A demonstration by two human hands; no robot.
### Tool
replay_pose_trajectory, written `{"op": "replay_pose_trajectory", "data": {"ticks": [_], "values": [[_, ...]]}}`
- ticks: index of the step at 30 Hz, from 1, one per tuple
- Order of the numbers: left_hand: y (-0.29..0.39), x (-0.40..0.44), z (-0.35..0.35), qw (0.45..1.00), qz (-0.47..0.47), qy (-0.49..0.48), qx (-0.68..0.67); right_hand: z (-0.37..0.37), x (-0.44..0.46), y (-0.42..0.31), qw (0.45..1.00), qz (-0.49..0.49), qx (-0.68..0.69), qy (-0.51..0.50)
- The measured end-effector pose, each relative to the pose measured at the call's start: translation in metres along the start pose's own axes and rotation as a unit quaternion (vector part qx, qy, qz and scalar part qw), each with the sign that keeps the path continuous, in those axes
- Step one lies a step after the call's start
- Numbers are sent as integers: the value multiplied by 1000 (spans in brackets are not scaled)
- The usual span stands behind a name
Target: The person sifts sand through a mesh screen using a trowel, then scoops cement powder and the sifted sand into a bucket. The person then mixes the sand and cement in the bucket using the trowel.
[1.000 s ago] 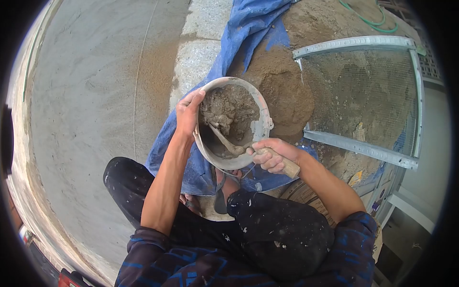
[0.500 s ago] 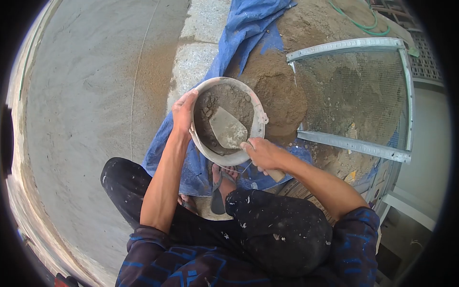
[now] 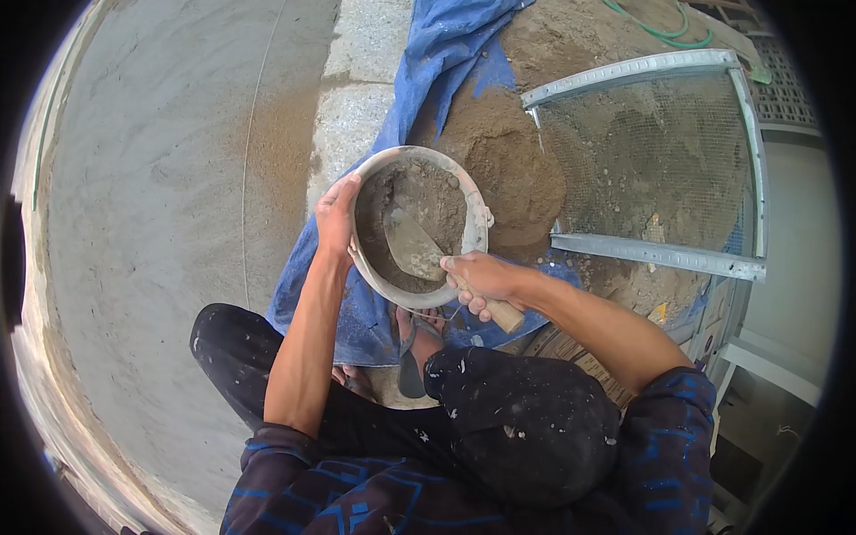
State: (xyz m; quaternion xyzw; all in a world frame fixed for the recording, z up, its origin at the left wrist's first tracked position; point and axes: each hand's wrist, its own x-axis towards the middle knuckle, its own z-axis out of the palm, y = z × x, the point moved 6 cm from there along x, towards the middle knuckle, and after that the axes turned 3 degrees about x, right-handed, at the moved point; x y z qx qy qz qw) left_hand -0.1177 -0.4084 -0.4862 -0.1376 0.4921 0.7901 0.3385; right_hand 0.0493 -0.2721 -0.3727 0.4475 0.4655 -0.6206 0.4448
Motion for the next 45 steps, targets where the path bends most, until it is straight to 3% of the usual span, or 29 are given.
{"op": "replay_pose_trajectory", "data": {"ticks": [3,5,6,7,8,9,11,13,15,16,18,19,21,22,23,25,26,27,30,31,33,34,36,39,41,42,43,44,45], "values": [[3,-1,6,1000,4,-12,-1,-18,-33,2,994,68,-87,-13],[5,1,4,1000,6,-5,1,-30,-63,-28,913,1,-407,35],[2,4,2,1000,17,-8,11,-34,-71,-31,913,4,-406,30],[-2,5,0,999,25,-13,21,-39,-80,-49,776,-91,-612,124],[1,2,3,1000,3,-18,6,-36,-89,-64,577,-179,-769,210],[2,-2,7,1000,-1,-21,6,-41,-83,-66,580,-175,-768,210],[8,-5,12,1000,3,-21,-4,-46,-56,-73,514,-185,-799,252],[4,-4,10,1000,6,-16,6,-45,-16,-56,550,-185,-781,232],[4,-5,10,999,28,1,43,-40,24,-31,620,-211,-742,142],[7,-6,9,994,47,26,91,-42,30,-31,618,-216,-743,140],[10,-11,6,998,27,18,61,-37,30,-15,681,-215,-689,126],[10,-8,13,999,17,-7,28,-35,27,-10,678,-213,-692,128],[10,-7,15,1000,6,-11,14,-21,26,-9,809,-183,-548,108],[11,-5,14,999,21,2,32,-14,21,-9,866,-100,-485,76],[9,-6,10,998,30,15,54,-8,19,-7,867,-101,-483,70],[4,-2,8,998,18,8,65,-3,21,7,956,-54,-286,27],[4,-3,11,998,18,1,55,2,22,10,971,-58,-230,9],[5,-3,14,999,19,-7,45,2,22,10,972,-59,-226,9],[7,-4,19,999,13,-26,44,10,24,18,996,42,45,-64],[8,-3,19,998,14,-27,46,6,31,24,996,40,47,-65],[7,-3,18,999,3,-28,39,10,39,39,929,77,281,-227],[6,-4,18,999,4,-27,40,5,40,45,930,77,280,-227],[7,-2,15,999,8,-21,28,1,35,39,878,42,361,-311],[5,-1,9,999,4,-31,30,-16,8,22,877,-7,354,-325],[4,0,8,999,7,-28,34,-20,-16,10,913,-13,281,-295],[6,1,9,999,11,-24,43,-32,-21,10,986,-46,102,-121],[8,1,9,999,14,-24,38,-47,-30,4,992,-76,-84,60],[9,0,9,999,9,-21,38,-54,-39,-1,967,-104,-196,121],[9,-1,8,999,3,-18,38,-55,-47,-3,967,-103,-201,120]]}}
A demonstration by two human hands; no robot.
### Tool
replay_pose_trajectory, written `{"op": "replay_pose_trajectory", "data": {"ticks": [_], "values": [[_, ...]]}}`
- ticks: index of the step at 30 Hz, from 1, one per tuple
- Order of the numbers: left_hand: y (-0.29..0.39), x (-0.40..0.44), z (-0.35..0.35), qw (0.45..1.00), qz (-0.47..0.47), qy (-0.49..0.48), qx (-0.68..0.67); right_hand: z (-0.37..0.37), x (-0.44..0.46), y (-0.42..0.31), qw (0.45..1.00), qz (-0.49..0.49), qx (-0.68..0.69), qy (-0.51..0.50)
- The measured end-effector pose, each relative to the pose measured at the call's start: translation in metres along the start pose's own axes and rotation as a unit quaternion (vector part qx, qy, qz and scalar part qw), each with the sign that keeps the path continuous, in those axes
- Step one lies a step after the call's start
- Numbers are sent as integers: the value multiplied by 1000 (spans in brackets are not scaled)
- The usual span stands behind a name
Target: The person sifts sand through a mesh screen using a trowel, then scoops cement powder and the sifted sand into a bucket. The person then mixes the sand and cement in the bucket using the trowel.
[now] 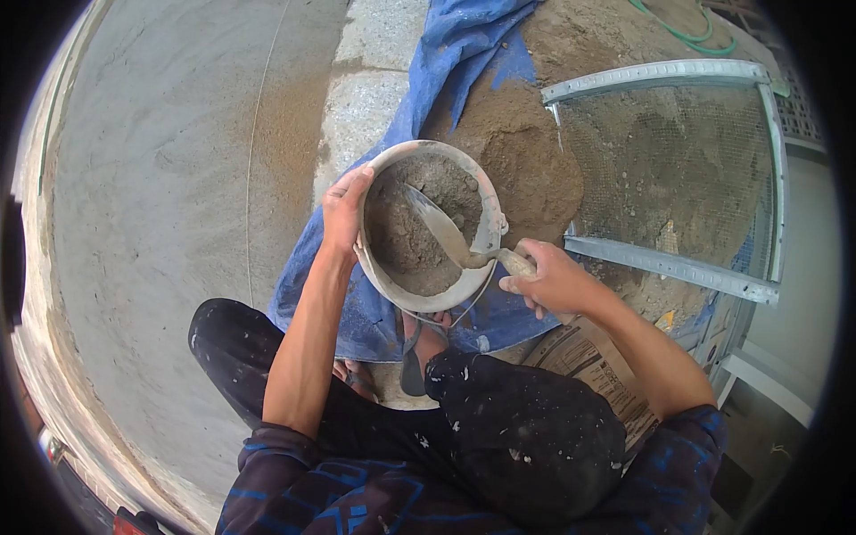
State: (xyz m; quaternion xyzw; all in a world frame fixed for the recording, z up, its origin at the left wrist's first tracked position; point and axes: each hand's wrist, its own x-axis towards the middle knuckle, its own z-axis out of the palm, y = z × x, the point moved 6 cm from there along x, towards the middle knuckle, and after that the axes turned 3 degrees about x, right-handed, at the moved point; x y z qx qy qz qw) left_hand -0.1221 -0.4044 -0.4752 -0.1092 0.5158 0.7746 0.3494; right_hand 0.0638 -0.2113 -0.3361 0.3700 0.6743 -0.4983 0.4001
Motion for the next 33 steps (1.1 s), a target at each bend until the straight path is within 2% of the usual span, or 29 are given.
{"op": "replay_pose_trajectory", "data": {"ticks": [1,2,3,4,5,6,7,8,10,13,16,18,21,24,26,28,30,33], "values": [[0,-2,0,1000,1,3,-2,-7,-7,-12,981,-76,-175,43],[0,-2,1,1000,1,9,1,-13,-16,-24,923,-152,-342,86],[1,-2,-1,1000,0,16,4,-14,-28,-38,840,-243,-469,126],[0,-1,-3,1000,0,19,3,-19,-36,-50,839,-244,-470,123],[-2,0,-4,1000,1,14,-3,-22,-43,-66,917,-125,-377,31],[-4,1,-3,1000,2,7,-8,-22,-51,-73,961,0,-268,-61],[-6,0,-1,1000,-1,4,-9,-22,-52,-82,970,14,-223,-92],[-6,-1,0,1000,5,4,-12,-24,-46,-89,971,16,-221,-89],[-5,0,-1,1000,11,4,-14,-24,-26,-107,988,15,-125,-92],[-4,-1,-14,997,11,3,-73,-23,18,-121,984,66,-77,-147],[-7,-9,-14,996,9,1,-84,-22,11,-112,977,107,-99,-152],[-7,-9,-8,999,29,12,-17,-27,-1,-111,980,101,-92,-147],[-6,-9,-6,999,18,5,-42,-30,-10,-111,985,95,-69,-126],[-7,-15,6,999,19,-13,-48,-20,27,-111,981,111,-70,-141],[-7,-14,9,998,58,-14,23,-5,63,-111,979,128,-71,-140],[-5,-17,-1,999,26,-18,-34,7,72,-89,975,151,-71,-148],[-6,-16,-2,999,32,-12,-34,11,62,-71,972,145,-111,-149],[-7,-15,-1,998,66,8,6,11,39,-38,973,159,-88,-142]]}}
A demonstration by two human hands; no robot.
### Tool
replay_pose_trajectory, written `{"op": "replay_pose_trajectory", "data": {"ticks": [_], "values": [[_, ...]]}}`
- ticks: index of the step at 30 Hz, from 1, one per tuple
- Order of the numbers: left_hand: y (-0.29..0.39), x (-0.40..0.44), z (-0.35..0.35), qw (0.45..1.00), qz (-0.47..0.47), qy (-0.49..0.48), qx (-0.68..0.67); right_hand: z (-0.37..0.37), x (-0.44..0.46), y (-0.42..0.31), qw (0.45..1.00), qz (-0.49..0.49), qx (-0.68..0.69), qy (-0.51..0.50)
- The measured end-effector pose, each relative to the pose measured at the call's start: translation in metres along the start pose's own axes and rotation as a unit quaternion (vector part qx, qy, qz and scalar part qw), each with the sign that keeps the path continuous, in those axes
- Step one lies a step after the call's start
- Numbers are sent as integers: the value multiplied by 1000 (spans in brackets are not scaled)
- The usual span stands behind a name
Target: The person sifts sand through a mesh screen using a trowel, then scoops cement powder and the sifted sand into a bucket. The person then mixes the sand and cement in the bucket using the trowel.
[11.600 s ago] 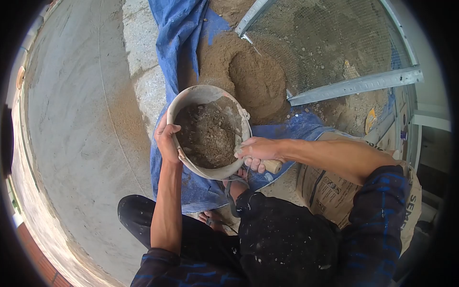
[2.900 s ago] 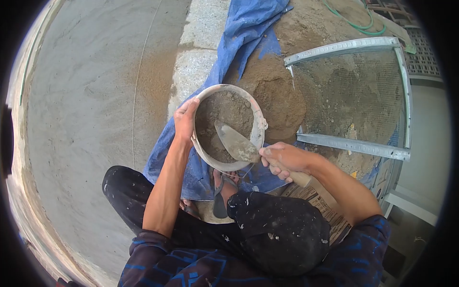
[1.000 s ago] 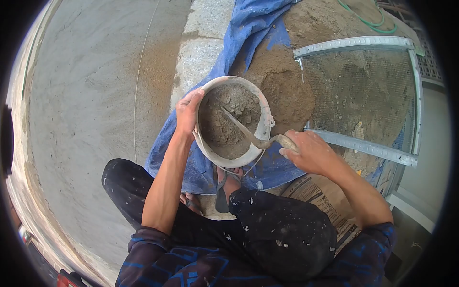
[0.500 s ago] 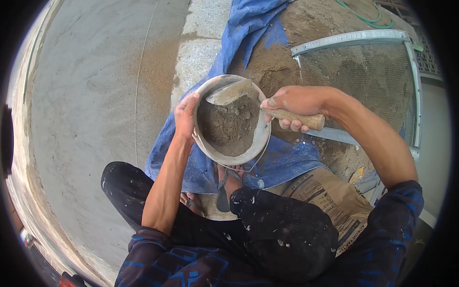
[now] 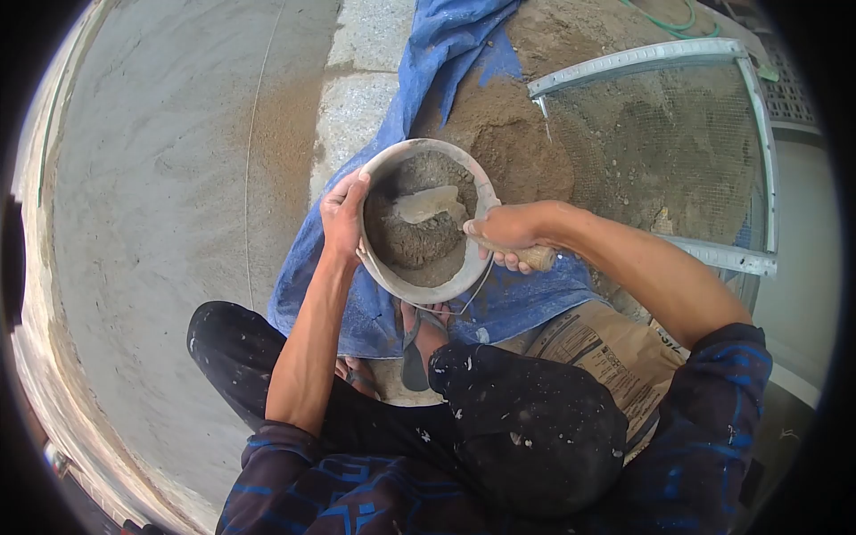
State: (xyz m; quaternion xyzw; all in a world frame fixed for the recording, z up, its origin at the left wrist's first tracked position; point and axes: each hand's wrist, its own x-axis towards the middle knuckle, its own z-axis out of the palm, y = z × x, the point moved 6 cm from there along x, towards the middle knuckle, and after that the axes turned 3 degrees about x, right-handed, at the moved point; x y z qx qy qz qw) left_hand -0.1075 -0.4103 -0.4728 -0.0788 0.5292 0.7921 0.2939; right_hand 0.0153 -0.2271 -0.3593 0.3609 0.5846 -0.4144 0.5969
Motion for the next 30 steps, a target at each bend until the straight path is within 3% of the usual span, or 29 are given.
{"op": "replay_pose_trajectory", "data": {"ticks": [4,6,9,11,12,15,17,21,22,26,30], "values": [[-2,2,-5,999,-20,-6,-35,18,-34,23,999,14,-41,23],[-1,3,-2,1000,-5,-6,-22,12,-62,4,982,-89,-131,103],[-3,3,-5,1000,-15,4,-17,-5,-97,-25,969,-135,-146,150],[-2,0,-2,999,-25,3,-22,-22,-101,-42,938,-105,-241,227],[-1,-1,2,999,-27,2,-30,-27,-98,-50,950,-82,-223,203],[-2,-5,10,1000,-2,-5,7,-40,-46,-55,923,-78,-335,172],[9,-14,22,995,64,-22,74,-28,5,-55,917,-92,-365,132],[-6,-2,10,999,10,-11,-46,35,27,-30,906,-165,-376,108],[-3,-2,10,999,25,3,-30,38,11,-35,934,-127,-306,135],[-4,-1,-2,999,30,30,1,28,-7,-10,939,-89,-308,128],[-5,-1,-1,1000,18,16,-2,24,-88,-30,929,-95,-332,135]]}}
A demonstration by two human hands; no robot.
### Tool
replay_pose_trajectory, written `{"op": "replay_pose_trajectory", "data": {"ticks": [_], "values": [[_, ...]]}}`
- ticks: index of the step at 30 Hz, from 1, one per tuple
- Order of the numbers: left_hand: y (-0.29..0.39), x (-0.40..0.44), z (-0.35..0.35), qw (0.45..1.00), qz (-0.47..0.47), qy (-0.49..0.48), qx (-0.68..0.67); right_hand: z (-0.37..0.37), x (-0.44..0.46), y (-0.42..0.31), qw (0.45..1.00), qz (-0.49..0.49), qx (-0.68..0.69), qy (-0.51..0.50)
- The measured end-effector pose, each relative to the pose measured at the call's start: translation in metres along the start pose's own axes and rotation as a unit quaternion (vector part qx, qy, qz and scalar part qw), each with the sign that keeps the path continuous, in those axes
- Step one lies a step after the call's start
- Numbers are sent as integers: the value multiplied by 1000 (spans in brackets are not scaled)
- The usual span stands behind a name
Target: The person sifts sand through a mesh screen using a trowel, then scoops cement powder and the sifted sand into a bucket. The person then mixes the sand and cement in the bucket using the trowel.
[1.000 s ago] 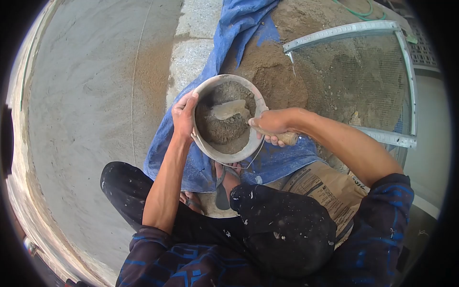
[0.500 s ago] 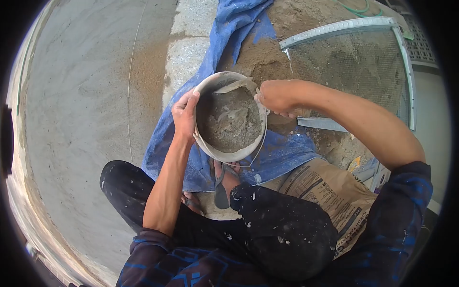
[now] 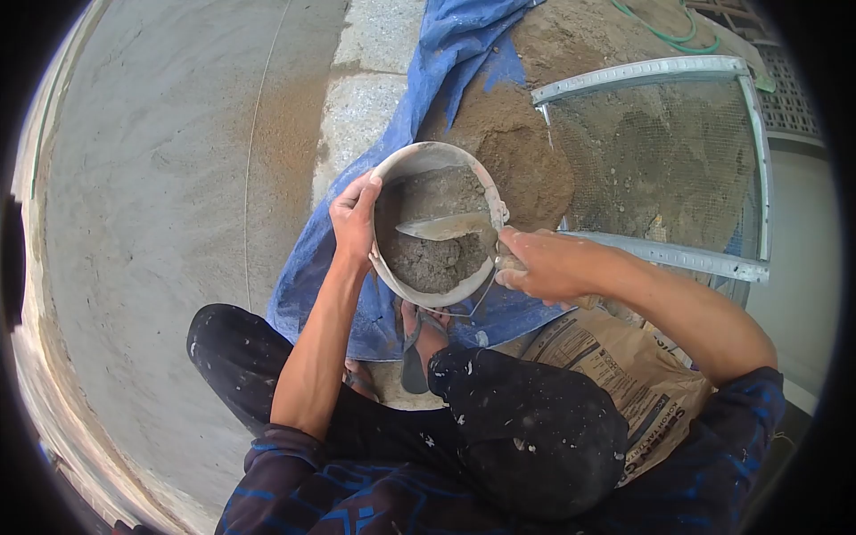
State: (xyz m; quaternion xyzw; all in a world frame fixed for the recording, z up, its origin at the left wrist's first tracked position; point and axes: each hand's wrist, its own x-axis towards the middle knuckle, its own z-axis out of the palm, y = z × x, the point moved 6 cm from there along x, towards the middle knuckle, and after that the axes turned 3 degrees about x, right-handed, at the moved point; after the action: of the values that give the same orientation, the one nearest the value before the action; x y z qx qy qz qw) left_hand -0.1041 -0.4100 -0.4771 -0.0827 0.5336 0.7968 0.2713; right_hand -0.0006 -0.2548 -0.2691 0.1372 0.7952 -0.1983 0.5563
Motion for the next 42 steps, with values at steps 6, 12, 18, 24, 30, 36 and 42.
{"op": "replay_pose_trajectory", "data": {"ticks": [6,12,18,24,30,36,42], "values": [[1,-1,-1,1000,-8,-4,10,-1,34,75,973,-46,-160,159],[6,-4,11,997,39,-49,35,53,115,80,954,35,286,-84],[5,-1,7,998,31,-41,47,80,111,88,844,47,510,-157],[-2,1,5,999,7,-38,29,115,115,75,717,4,669,-196],[2,-1,7,998,-10,-22,55,116,109,58,747,-43,647,-149],[3,0,5,999,-32,-18,0,78,107,51,915,-249,18,316],[-3,5,1,998,-43,-27,-31,28,22,29,953,-84,-220,189]]}}
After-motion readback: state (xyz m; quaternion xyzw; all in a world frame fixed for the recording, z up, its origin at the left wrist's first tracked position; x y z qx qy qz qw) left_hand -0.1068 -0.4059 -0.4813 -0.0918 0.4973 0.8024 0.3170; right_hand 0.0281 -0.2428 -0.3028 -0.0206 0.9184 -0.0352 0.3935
